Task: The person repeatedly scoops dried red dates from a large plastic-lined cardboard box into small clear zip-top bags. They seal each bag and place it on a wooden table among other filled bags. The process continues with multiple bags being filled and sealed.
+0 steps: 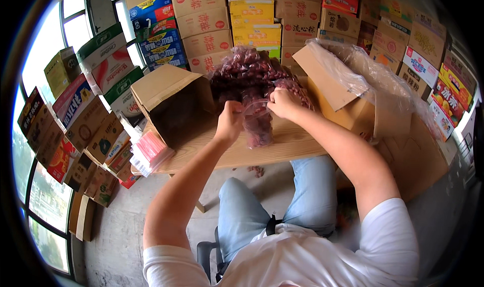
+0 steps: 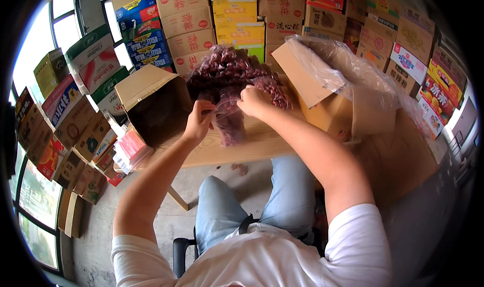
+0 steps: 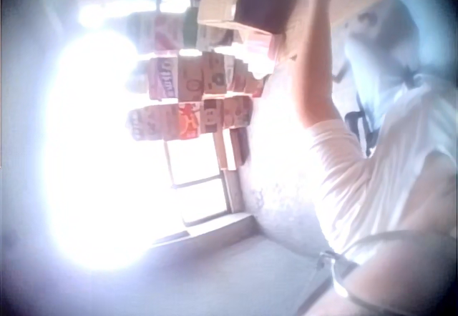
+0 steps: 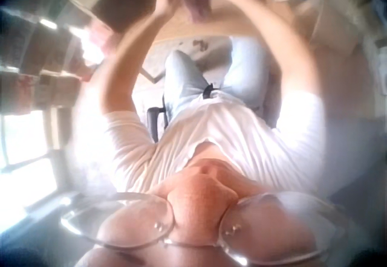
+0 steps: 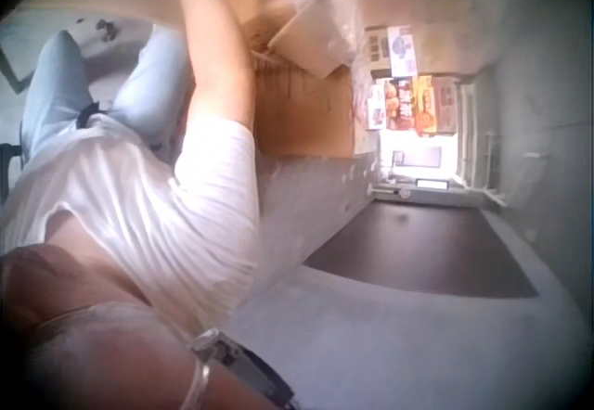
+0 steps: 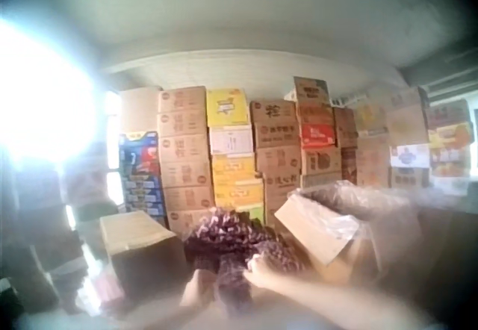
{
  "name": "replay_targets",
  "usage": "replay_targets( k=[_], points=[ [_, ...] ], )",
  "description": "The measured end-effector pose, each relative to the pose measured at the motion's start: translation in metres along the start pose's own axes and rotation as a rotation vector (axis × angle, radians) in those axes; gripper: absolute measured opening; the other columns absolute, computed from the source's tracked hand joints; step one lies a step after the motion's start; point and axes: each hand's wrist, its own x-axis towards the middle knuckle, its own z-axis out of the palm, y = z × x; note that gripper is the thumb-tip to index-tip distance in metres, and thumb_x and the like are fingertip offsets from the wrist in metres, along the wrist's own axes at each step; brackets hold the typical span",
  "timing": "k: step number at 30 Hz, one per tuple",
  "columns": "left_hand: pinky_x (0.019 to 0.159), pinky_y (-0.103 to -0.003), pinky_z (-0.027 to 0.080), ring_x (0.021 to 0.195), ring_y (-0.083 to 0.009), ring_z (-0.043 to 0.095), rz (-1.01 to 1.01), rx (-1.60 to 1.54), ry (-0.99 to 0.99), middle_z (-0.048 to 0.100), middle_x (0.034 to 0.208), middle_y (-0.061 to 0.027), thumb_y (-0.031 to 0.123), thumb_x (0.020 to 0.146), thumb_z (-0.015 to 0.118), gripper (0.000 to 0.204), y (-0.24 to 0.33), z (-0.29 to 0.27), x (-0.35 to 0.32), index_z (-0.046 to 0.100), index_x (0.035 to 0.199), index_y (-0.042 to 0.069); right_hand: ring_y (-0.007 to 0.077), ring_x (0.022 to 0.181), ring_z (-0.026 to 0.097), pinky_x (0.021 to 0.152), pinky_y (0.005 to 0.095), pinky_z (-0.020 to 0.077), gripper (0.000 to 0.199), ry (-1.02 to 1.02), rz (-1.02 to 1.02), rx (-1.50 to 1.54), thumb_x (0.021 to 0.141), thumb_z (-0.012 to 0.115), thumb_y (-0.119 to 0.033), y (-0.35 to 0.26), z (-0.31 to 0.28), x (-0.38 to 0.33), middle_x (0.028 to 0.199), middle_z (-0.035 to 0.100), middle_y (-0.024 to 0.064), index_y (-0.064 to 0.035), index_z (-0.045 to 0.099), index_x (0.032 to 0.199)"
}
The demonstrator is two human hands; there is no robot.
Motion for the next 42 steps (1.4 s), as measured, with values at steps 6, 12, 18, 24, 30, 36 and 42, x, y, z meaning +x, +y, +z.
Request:
replay_targets(
  k=[6,12,18,24,30,36,42],
  points=[
    [0.086,-0.038,0.048,0.105,-0.0225,0.055,0.104,-0.009,-0.095,0.051,0.123,-0.0157,0.034,0.064,0.087,0.095,-0.058,0.011,-0.017,0.032,0.133,0.001,0.0272,0.068,0.06,0.061,0.0374,0.0461,0.022,0.159,-0.238,0.437,0.071,0.064,-0.019,0.045,0.033,0.022,0.074,0.06,0.0131,0.0007,0.057,0.063],
    [0.101,-0.041,0.04,0.124,-0.0283,0.045,0.051,-0.139,-0.068,0.045,0.132,-0.02,0.03,0.062,0.089,0.101,-0.071,0.064,-0.02,0.027,0.137,0.0,0.0144,0.062,0.057,0.061,0.0275,0.0434,0.022,-0.022,0.014,1.189,0.084,0.06,-0.021,0.071,0.085,0.02,0.074,0.064,0.0016,-0.0039,0.063,0.071],
    [0.095,-0.034,0.044,0.113,-0.0201,0.053,-0.022,-0.354,-0.089,0.054,0.122,-0.0128,0.015,0.071,0.082,0.076,-0.065,0.096,-0.006,0.037,0.131,-0.001,0.0124,0.092,0.061,0.081,0.0295,0.046,0.043,-0.204,0.232,1.887,0.094,0.051,-0.045,0.098,0.112,-0.025,0.095,0.066,0.0044,-0.0088,0.056,0.116],
    [0.087,-0.031,0.049,0.099,-0.0162,0.06,-0.09,-0.451,-0.224,0.061,0.111,-0.0083,0.011,0.079,0.075,0.053,-0.085,0.086,0.017,0.048,0.123,-0.001,0.0244,0.125,0.043,0.105,0.0399,0.0361,0.112,-0.298,-0.117,1.408,0.056,0.091,-0.019,0.089,0.095,-0.039,0.134,0.044,0.0141,-0.006,0.02,0.142],
    [0.098,-0.035,0.042,0.115,-0.0182,0.051,-0.185,-0.698,-0.208,0.056,0.122,-0.0083,0.018,0.079,0.076,0.059,-0.087,0.094,0.02,0.046,0.128,0.001,0.0231,0.114,0.053,0.099,0.0371,0.0434,0.104,-0.131,-0.002,1.318,0.051,0.092,-0.013,0.085,0.096,-0.038,0.126,0.053,0.0129,-0.0012,0.032,0.136],
    [0.093,-0.036,0.048,0.113,-0.0208,0.056,-0.059,-0.499,-0.402,0.058,0.122,-0.0113,0.013,0.063,0.088,0.085,-0.091,0.101,0.009,0.04,0.132,0.0,0.0161,0.1,0.056,0.089,0.0312,0.0472,0.083,0.052,0.066,1.376,0.051,0.093,-0.016,0.089,0.103,-0.04,0.109,0.061,0.0076,0.0003,0.05,0.121],
    [0.091,-0.032,0.049,0.104,-0.0175,0.06,-0.066,-0.21,-0.313,0.062,0.112,-0.009,0.003,0.067,0.082,0.065,-0.096,0.101,0.005,0.049,0.123,-0.001,0.0139,0.101,0.054,0.088,0.0303,0.0467,0.087,0.041,0.174,1.393,0.054,0.093,-0.021,0.079,0.102,-0.049,0.113,0.056,0.0056,-0.0008,0.046,0.124]
  ],
)
